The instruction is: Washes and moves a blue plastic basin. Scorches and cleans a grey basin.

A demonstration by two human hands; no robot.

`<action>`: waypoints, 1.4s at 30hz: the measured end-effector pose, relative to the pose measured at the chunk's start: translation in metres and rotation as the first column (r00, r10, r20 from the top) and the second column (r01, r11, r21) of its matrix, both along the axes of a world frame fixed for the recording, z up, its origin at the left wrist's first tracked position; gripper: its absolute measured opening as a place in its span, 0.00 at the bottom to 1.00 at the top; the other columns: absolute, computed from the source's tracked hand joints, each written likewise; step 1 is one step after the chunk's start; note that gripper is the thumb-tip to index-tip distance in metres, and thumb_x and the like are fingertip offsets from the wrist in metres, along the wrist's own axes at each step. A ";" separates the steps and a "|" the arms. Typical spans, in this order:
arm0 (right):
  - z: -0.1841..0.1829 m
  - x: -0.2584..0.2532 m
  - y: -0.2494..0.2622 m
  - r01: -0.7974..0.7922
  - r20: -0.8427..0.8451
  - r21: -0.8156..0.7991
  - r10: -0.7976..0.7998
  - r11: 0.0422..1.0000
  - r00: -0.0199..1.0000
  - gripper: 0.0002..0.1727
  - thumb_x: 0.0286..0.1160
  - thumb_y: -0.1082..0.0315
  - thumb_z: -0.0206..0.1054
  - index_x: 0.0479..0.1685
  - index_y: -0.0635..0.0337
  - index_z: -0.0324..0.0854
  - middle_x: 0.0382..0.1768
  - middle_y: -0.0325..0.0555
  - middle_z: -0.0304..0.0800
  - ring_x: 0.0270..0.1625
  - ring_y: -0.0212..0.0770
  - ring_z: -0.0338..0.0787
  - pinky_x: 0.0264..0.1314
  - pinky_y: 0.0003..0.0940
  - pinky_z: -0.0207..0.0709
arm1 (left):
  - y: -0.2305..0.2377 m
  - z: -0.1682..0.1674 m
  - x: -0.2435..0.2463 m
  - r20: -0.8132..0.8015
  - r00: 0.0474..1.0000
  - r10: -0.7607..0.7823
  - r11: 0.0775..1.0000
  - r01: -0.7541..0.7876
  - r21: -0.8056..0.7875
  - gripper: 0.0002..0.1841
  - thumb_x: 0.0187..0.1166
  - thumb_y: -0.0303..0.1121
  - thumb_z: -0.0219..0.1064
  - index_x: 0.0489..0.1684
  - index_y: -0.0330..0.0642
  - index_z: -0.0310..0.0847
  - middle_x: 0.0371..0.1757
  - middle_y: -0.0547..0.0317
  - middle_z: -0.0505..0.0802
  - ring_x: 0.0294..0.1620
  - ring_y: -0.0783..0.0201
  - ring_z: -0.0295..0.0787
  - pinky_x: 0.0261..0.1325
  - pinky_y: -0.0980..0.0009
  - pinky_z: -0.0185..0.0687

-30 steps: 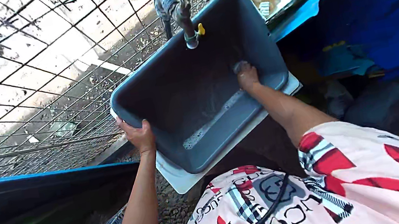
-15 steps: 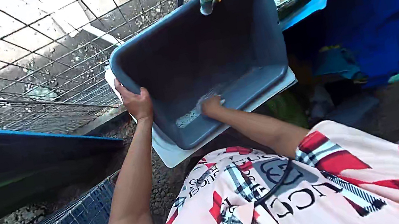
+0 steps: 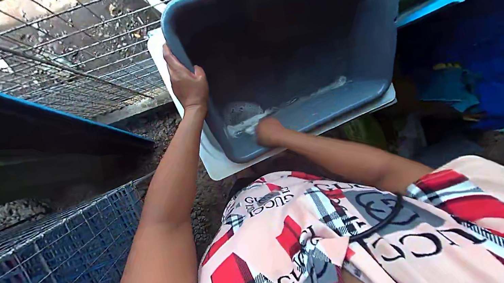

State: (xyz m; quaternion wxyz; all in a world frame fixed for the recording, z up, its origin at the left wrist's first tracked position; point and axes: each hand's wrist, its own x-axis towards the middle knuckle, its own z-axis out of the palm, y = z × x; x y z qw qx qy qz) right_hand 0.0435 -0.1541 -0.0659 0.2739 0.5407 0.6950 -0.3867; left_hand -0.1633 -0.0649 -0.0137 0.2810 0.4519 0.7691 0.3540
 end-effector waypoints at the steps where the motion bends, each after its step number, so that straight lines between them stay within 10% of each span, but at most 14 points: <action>1: -0.006 -0.022 -0.011 -0.046 -0.104 0.010 0.046 0.999 0.994 0.17 0.76 0.63 0.69 0.52 0.71 0.89 0.66 0.72 0.83 0.73 0.73 0.79 0.71 0.75 0.70 | 0.000 0.000 0.001 -0.002 1.000 0.001 1.000 -0.001 -0.007 0.44 0.70 0.25 0.64 0.92 0.32 0.48 0.82 0.38 0.78 0.80 0.47 0.78 0.79 0.52 0.74; 4: -0.001 -0.025 -0.002 -0.091 -0.195 0.052 0.099 0.995 0.976 0.19 0.85 0.60 0.62 0.62 0.63 0.87 0.65 0.68 0.85 0.70 0.69 0.83 0.68 0.71 0.75 | 0.001 0.001 0.000 -0.016 1.000 0.002 1.000 -0.002 0.010 0.43 0.70 0.24 0.64 0.91 0.31 0.50 0.82 0.37 0.77 0.79 0.46 0.78 0.78 0.51 0.74; 10: 0.001 0.122 0.066 0.065 0.303 0.155 -0.110 0.986 0.947 0.22 0.81 0.55 0.63 0.45 0.70 0.88 0.54 0.72 0.90 0.61 0.72 0.88 0.55 0.77 0.76 | 0.001 -0.002 0.001 -0.019 1.000 0.000 1.000 0.000 0.005 0.43 0.70 0.25 0.65 0.92 0.31 0.49 0.83 0.37 0.76 0.79 0.46 0.78 0.78 0.49 0.74; 18: -0.015 -0.043 0.008 0.155 -0.067 0.031 -0.152 0.987 0.986 0.21 0.73 0.71 0.71 0.62 0.76 0.82 0.72 0.75 0.77 0.74 0.74 0.78 0.70 0.74 0.72 | 0.001 -0.008 -0.001 -0.005 1.000 -0.019 0.998 0.019 0.058 0.44 0.70 0.25 0.64 0.91 0.29 0.48 0.82 0.34 0.77 0.81 0.45 0.76 0.81 0.51 0.71; 26: -0.019 0.141 0.089 0.502 0.178 0.388 -0.597 0.773 0.782 0.24 0.81 0.70 0.64 0.69 0.82 0.74 0.73 0.81 0.75 0.70 0.77 0.83 0.67 0.71 0.77 | 0.003 -0.012 -0.001 -0.014 1.000 -0.013 0.999 0.014 0.047 0.44 0.71 0.27 0.65 0.91 0.28 0.47 0.81 0.33 0.77 0.81 0.47 0.76 0.82 0.53 0.70; 34: -0.042 0.009 0.054 0.386 -0.183 0.216 -0.351 0.897 0.918 0.27 0.76 0.76 0.66 0.77 0.67 0.75 0.81 0.76 0.66 0.66 0.76 0.84 0.63 0.69 0.81 | 0.001 -0.012 -0.002 -0.040 0.999 -0.011 0.998 0.013 0.054 0.45 0.70 0.27 0.67 0.91 0.27 0.45 0.79 0.29 0.77 0.79 0.43 0.78 0.81 0.51 0.70; 39: -0.033 0.154 0.115 0.660 -0.077 0.454 -0.711 0.599 0.699 0.29 0.79 0.75 0.62 0.81 0.74 0.67 0.81 0.83 0.62 0.69 0.80 0.81 0.68 0.70 0.79 | 0.005 -0.012 0.000 -0.036 0.999 0.004 0.998 -0.002 0.061 0.45 0.70 0.28 0.68 0.90 0.27 0.47 0.79 0.30 0.78 0.80 0.46 0.77 0.82 0.54 0.69; 42: -0.029 0.118 0.114 0.739 -0.245 0.524 -0.756 0.423 0.607 0.33 0.83 0.68 0.59 0.86 0.73 0.60 0.86 0.81 0.55 0.84 0.79 0.64 0.83 0.69 0.65 | 0.006 -0.013 0.001 -0.036 0.999 -0.002 0.999 0.004 0.051 0.45 0.70 0.28 0.68 0.91 0.29 0.47 0.78 0.29 0.78 0.78 0.44 0.79 0.80 0.52 0.71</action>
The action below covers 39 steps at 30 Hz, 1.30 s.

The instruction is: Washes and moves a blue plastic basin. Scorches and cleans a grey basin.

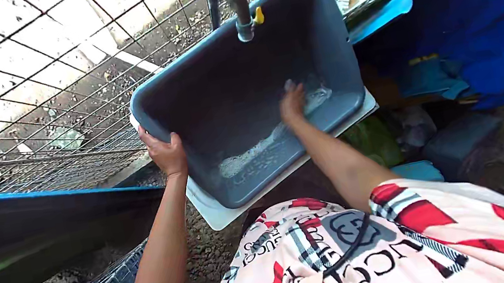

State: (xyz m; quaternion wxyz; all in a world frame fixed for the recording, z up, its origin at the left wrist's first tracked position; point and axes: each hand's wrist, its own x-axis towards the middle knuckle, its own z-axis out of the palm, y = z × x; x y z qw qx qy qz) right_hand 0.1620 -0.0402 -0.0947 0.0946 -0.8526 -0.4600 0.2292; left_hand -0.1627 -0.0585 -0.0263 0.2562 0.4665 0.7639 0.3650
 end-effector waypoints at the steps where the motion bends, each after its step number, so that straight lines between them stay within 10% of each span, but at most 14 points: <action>1: -0.010 -0.032 -0.013 -0.089 -0.023 0.064 0.091 0.994 0.996 0.37 0.83 0.65 0.60 0.89 0.74 0.56 0.88 0.80 0.52 0.89 0.78 0.55 0.88 0.69 0.55 | -0.001 -0.001 -0.001 -0.005 1.000 -0.009 1.000 0.009 -0.013 0.45 0.71 0.29 0.67 0.92 0.30 0.46 0.78 0.29 0.78 0.78 0.42 0.79 0.79 0.48 0.71; 5: -0.040 -0.076 -0.030 -0.545 -0.029 0.139 0.553 0.827 0.833 0.32 0.87 0.65 0.58 0.88 0.72 0.61 0.91 0.72 0.53 0.94 0.72 0.49 0.92 0.71 0.42 | -0.004 -0.002 -0.004 -0.006 1.000 -0.012 1.000 0.012 -0.009 0.45 0.71 0.28 0.69 0.91 0.30 0.46 0.77 0.26 0.78 0.77 0.37 0.79 0.78 0.43 0.71; 10: -0.022 0.042 0.034 -0.274 0.090 0.124 0.264 0.954 0.960 0.32 0.84 0.72 0.57 0.88 0.71 0.61 0.88 0.75 0.56 0.92 0.73 0.54 0.91 0.68 0.50 | 0.001 -0.004 -0.004 0.028 1.000 0.001 1.000 -0.001 0.000 0.45 0.70 0.28 0.69 0.91 0.31 0.47 0.79 0.30 0.76 0.80 0.42 0.76 0.81 0.47 0.69; 16: -0.035 0.006 0.001 -0.609 0.038 0.131 0.610 0.782 0.792 0.33 0.73 0.80 0.65 0.84 0.68 0.70 0.88 0.69 0.62 0.92 0.72 0.56 0.90 0.72 0.50 | 0.002 -0.004 -0.002 0.022 1.000 0.015 1.000 -0.015 0.007 0.45 0.68 0.27 0.68 0.90 0.31 0.48 0.78 0.28 0.77 0.78 0.41 0.77 0.80 0.47 0.69; 21: -0.012 0.056 0.039 -0.298 0.046 0.098 0.294 0.950 0.955 0.32 0.77 0.74 0.63 0.83 0.71 0.67 0.86 0.73 0.62 0.90 0.72 0.58 0.90 0.68 0.54 | 0.001 -0.004 -0.003 -0.073 0.997 0.041 0.999 -0.041 0.004 0.46 0.67 0.29 0.70 0.91 0.33 0.49 0.82 0.30 0.73 0.83 0.41 0.71 0.83 0.47 0.64; 24: -0.041 0.006 -0.010 -0.631 0.000 0.210 0.645 0.747 0.764 0.31 0.79 0.72 0.65 0.83 0.71 0.69 0.86 0.71 0.64 0.91 0.67 0.60 0.91 0.64 0.55 | -0.003 0.003 0.002 -0.384 0.919 -0.085 0.991 0.119 0.065 0.50 0.69 0.35 0.68 0.92 0.25 0.41 0.90 0.21 0.53 0.91 0.26 0.47 0.90 0.36 0.43; 27: -0.032 0.004 0.001 -0.860 -0.041 0.221 0.885 0.460 0.463 0.27 0.84 0.67 0.62 0.84 0.58 0.74 0.89 0.56 0.66 0.94 0.59 0.57 0.94 0.64 0.48 | 0.015 0.035 0.032 -0.457 0.853 -0.253 0.903 0.378 0.204 0.45 0.75 0.40 0.66 0.88 0.20 0.50 0.89 0.17 0.53 0.91 0.25 0.46 0.90 0.37 0.44; 33: -0.017 0.057 0.098 -0.609 0.117 0.285 0.604 0.740 0.789 0.35 0.84 0.59 0.61 0.90 0.62 0.62 0.88 0.67 0.62 0.91 0.71 0.57 0.90 0.70 0.51 | 0.130 0.151 0.117 -0.425 0.682 -0.595 0.556 0.731 0.395 0.28 0.81 0.40 0.67 0.76 0.30 0.76 0.84 0.22 0.68 0.87 0.32 0.62 0.87 0.45 0.59; 36: 0.013 0.011 0.107 -0.444 -0.177 0.418 0.551 0.793 0.816 0.22 0.79 0.74 0.65 0.72 0.67 0.82 0.68 0.70 0.85 0.74 0.68 0.83 0.79 0.65 0.73 | 0.176 0.179 0.144 -0.441 0.505 -0.742 0.442 0.863 0.244 0.17 0.78 0.26 0.64 0.64 0.36 0.86 0.78 0.36 0.80 0.83 0.42 0.72 0.84 0.50 0.67; 39: 0.033 -0.026 0.113 -0.179 -0.569 0.354 0.364 0.918 0.738 0.18 0.83 0.66 0.66 0.59 0.75 0.86 0.56 0.70 0.91 0.60 0.62 0.92 0.69 0.60 0.82 | 0.183 0.176 0.164 -0.383 0.514 -0.768 0.457 0.858 0.236 0.11 0.76 0.18 0.57 0.32 0.27 0.88 0.48 0.38 0.89 0.53 0.48 0.87 0.60 0.56 0.79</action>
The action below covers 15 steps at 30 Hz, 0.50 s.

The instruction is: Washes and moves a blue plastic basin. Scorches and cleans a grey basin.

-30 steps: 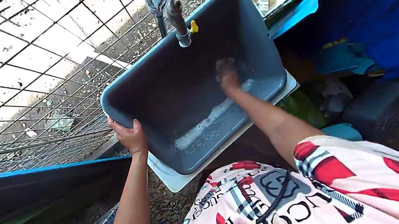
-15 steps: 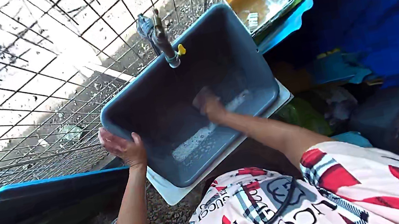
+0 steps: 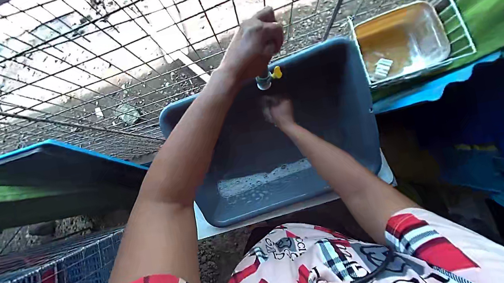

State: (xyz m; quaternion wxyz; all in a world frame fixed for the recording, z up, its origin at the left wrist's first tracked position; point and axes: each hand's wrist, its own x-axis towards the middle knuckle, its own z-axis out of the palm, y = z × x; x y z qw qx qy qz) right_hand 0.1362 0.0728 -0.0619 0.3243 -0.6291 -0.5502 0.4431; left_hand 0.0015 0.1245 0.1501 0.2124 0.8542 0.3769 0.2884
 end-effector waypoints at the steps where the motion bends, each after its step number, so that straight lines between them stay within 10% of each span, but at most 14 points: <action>1: 0.006 -0.008 0.002 0.041 -0.104 -0.107 -0.052 0.993 0.993 0.19 0.83 0.63 0.67 0.57 0.75 0.86 0.53 0.67 0.91 0.56 0.58 0.92 0.65 0.57 0.83 | -0.004 -0.004 0.004 0.024 0.998 0.060 0.998 -0.060 0.006 0.12 0.76 0.19 0.57 0.28 0.25 0.86 0.42 0.38 0.88 0.48 0.48 0.86 0.56 0.55 0.79; 4: 0.021 -0.022 0.008 -0.022 -0.461 -0.442 -0.206 0.897 0.863 0.16 0.88 0.59 0.59 0.54 0.66 0.80 0.35 0.45 0.84 0.33 0.36 0.82 0.36 0.35 0.81 | -0.015 -0.005 0.017 0.048 0.964 0.262 0.965 -0.262 0.009 0.13 0.76 0.20 0.56 0.29 0.24 0.87 0.43 0.35 0.88 0.49 0.45 0.87 0.58 0.53 0.79; 8: 0.023 -0.016 0.025 -0.318 -0.725 -0.503 -0.193 0.804 0.661 0.12 0.87 0.74 0.50 0.60 0.64 0.75 0.41 0.46 0.86 0.42 0.40 0.87 0.49 0.43 0.85 | -0.019 -0.011 0.024 0.106 0.937 0.334 0.938 -0.342 0.062 0.12 0.75 0.19 0.56 0.29 0.26 0.87 0.41 0.38 0.88 0.47 0.48 0.87 0.56 0.58 0.81; 15: 0.037 -0.007 0.023 -0.282 -0.434 -0.429 0.078 0.858 0.897 0.14 0.90 0.67 0.56 0.61 0.69 0.79 0.39 0.44 0.86 0.36 0.32 0.84 0.42 0.30 0.82 | -0.020 -0.006 0.009 0.089 0.980 0.178 0.983 -0.181 0.021 0.11 0.77 0.18 0.57 0.30 0.26 0.87 0.44 0.38 0.87 0.50 0.50 0.85 0.58 0.61 0.79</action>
